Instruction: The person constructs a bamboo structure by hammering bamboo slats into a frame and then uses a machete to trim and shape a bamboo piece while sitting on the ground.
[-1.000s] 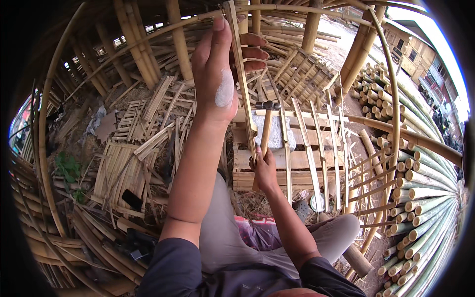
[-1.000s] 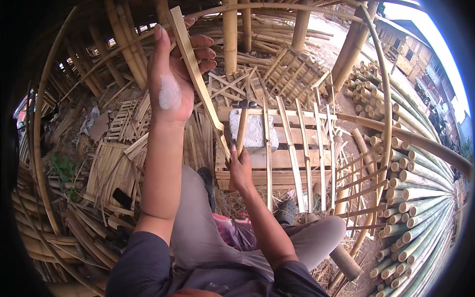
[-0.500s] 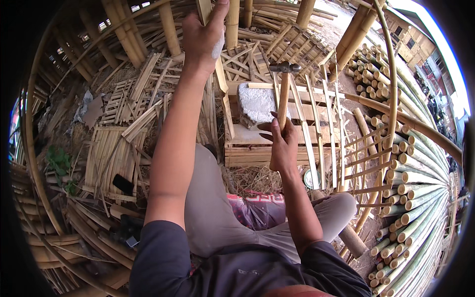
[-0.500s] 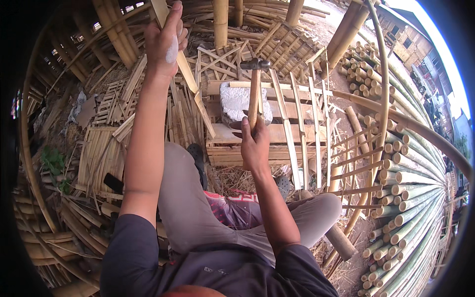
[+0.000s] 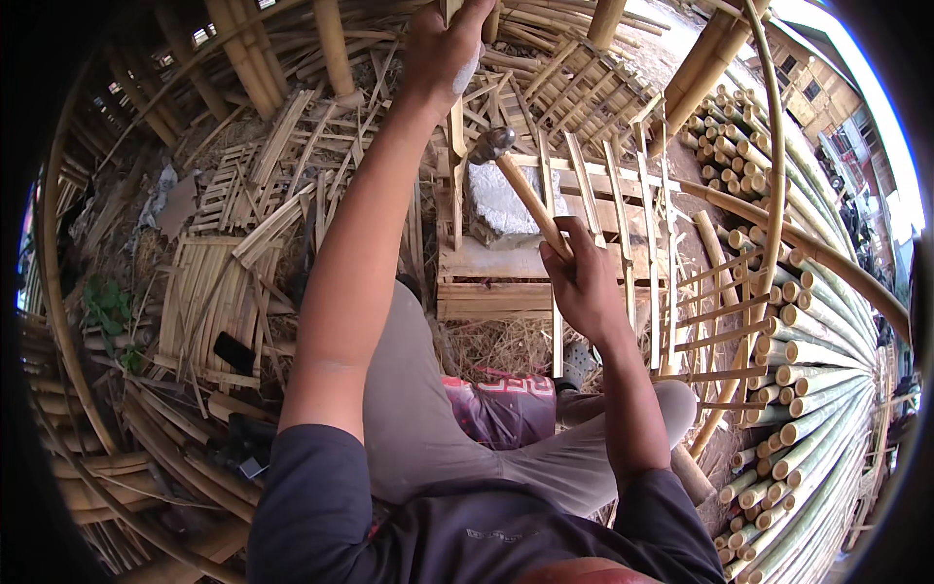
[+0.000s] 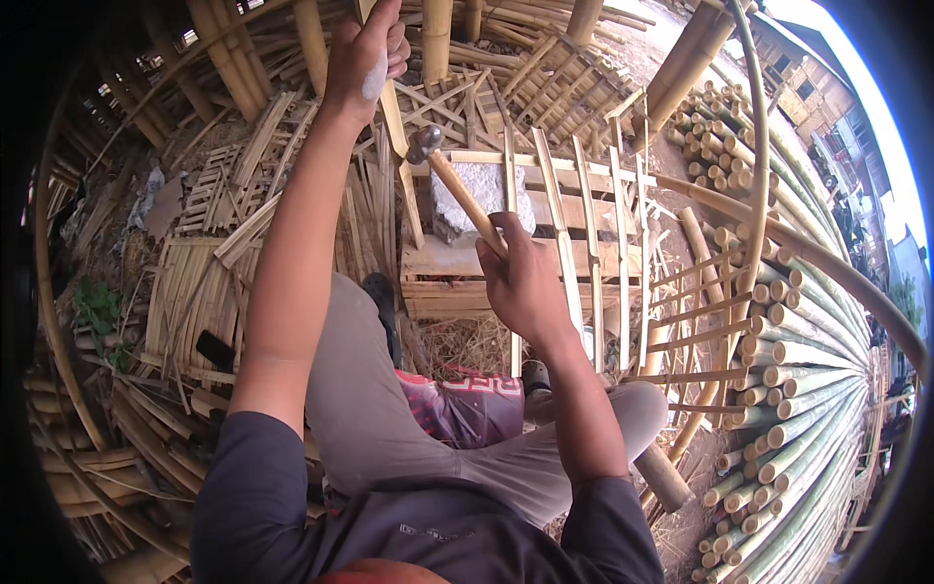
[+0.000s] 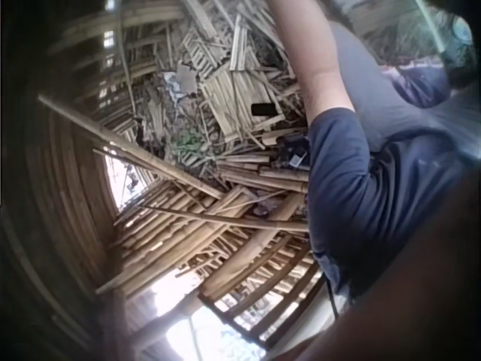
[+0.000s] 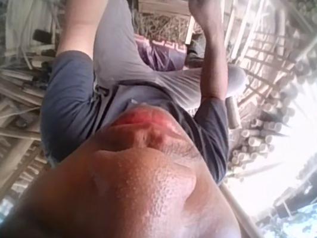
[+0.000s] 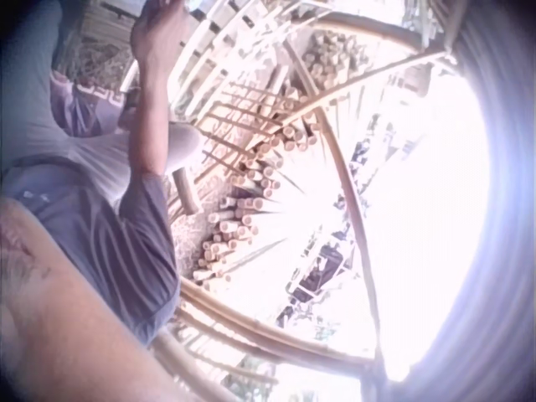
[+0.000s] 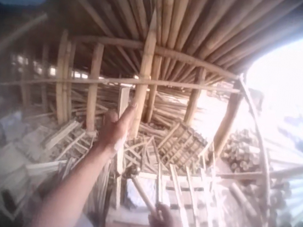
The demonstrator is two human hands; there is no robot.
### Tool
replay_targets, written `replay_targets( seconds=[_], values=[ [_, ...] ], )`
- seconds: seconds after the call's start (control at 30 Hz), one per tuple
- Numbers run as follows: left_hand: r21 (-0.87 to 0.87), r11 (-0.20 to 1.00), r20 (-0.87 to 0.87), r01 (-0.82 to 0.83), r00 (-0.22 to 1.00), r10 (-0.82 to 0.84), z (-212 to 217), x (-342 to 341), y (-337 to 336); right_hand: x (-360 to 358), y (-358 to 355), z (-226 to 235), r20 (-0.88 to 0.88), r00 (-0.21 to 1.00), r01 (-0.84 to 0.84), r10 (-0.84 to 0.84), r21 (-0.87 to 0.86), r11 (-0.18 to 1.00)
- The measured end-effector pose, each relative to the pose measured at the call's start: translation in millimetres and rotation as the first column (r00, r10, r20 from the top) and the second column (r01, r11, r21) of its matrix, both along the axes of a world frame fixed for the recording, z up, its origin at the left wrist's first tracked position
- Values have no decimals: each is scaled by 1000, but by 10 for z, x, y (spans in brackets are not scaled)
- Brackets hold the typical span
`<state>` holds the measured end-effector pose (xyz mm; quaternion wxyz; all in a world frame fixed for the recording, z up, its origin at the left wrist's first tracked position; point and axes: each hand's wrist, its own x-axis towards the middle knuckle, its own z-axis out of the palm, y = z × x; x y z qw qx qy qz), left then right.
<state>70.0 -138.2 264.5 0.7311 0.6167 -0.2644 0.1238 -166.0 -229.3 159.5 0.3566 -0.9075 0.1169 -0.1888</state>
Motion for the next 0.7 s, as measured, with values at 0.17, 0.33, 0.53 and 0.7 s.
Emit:
replay_targets(
  seconds=[0.17,0.33,0.53,0.7],
  values=[
    [-104,992,-81,71,994,-79,10,68,-8,31,31,-16,39,999,-3,6,-83,997],
    [-188,919,-190,345,906,-379,61,148,42,10,95,11,108,994,32,-28,-29,999],
    [-181,882,-61,435,890,-452,2,250,-43,82,63,-156,90,994,48,-56,90,995],
    [-50,971,156,234,962,-224,-24,112,-223,93,35,-11,142,988,65,-56,-61,996]
  ],
)
